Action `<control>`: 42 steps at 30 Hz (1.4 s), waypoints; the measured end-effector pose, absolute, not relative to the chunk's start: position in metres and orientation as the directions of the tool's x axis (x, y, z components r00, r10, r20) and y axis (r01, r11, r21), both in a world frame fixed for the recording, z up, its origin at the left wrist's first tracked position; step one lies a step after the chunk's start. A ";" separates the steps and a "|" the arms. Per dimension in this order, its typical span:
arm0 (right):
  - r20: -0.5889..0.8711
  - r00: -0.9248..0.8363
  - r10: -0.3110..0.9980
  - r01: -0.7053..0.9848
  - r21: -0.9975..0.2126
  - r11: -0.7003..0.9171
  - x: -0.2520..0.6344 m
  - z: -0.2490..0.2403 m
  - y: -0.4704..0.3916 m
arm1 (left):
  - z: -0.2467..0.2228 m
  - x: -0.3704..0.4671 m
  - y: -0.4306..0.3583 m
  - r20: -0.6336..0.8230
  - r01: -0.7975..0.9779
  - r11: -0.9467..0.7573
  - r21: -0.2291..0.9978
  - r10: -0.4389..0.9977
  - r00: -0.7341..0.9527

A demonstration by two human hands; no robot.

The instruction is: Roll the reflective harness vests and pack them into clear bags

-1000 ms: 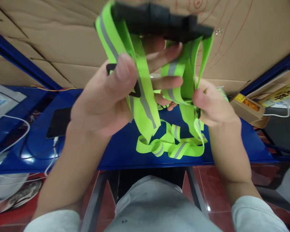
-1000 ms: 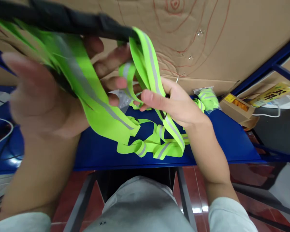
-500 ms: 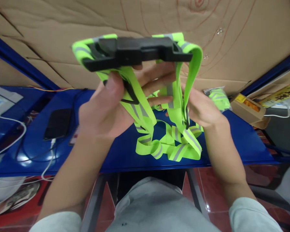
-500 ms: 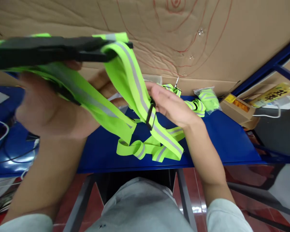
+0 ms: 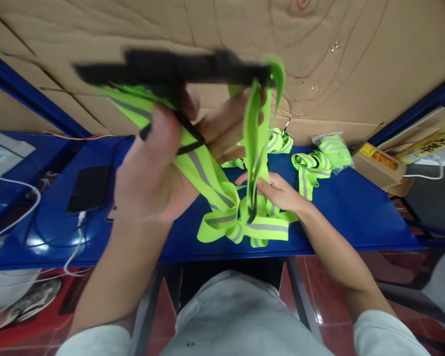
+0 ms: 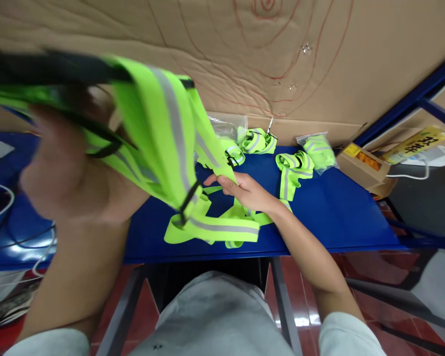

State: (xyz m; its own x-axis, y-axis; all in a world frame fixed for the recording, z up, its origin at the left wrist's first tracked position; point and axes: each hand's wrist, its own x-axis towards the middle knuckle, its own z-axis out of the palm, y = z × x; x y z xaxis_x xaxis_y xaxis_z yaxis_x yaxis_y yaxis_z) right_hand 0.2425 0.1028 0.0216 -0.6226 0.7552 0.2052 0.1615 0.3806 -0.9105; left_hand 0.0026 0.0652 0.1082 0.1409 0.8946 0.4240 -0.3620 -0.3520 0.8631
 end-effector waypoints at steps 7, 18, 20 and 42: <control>0.397 -0.500 0.770 0.055 -0.872 0.486 0.262 0.053 0.113 | 0.105 0.024 0.067 0.401 -0.560 -0.127 0.819 0.824 0.400; 0.317 -0.425 0.848 -0.096 -0.947 0.306 0.227 0.092 0.112 | 0.073 0.038 0.082 0.533 -0.351 -0.462 0.815 0.835 0.136; 0.276 -0.425 0.862 -0.126 -0.961 0.246 0.228 0.086 0.116 | 0.065 0.037 0.086 0.480 -0.367 -0.392 0.844 0.857 0.189; 0.241 -0.262 0.935 -0.202 -0.961 0.190 0.225 0.025 0.125 | 0.015 0.051 0.109 0.286 -0.478 -0.143 0.867 0.927 0.242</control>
State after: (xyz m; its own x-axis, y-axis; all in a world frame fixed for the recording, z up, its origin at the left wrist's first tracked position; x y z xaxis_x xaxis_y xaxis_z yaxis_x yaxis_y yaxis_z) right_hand 0.2248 0.1247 0.0254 -0.2621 0.9346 0.2405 -0.2024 0.1904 -0.9606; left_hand 0.0512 0.1094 0.0152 0.2415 0.9273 0.2858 -0.4776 -0.1428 0.8669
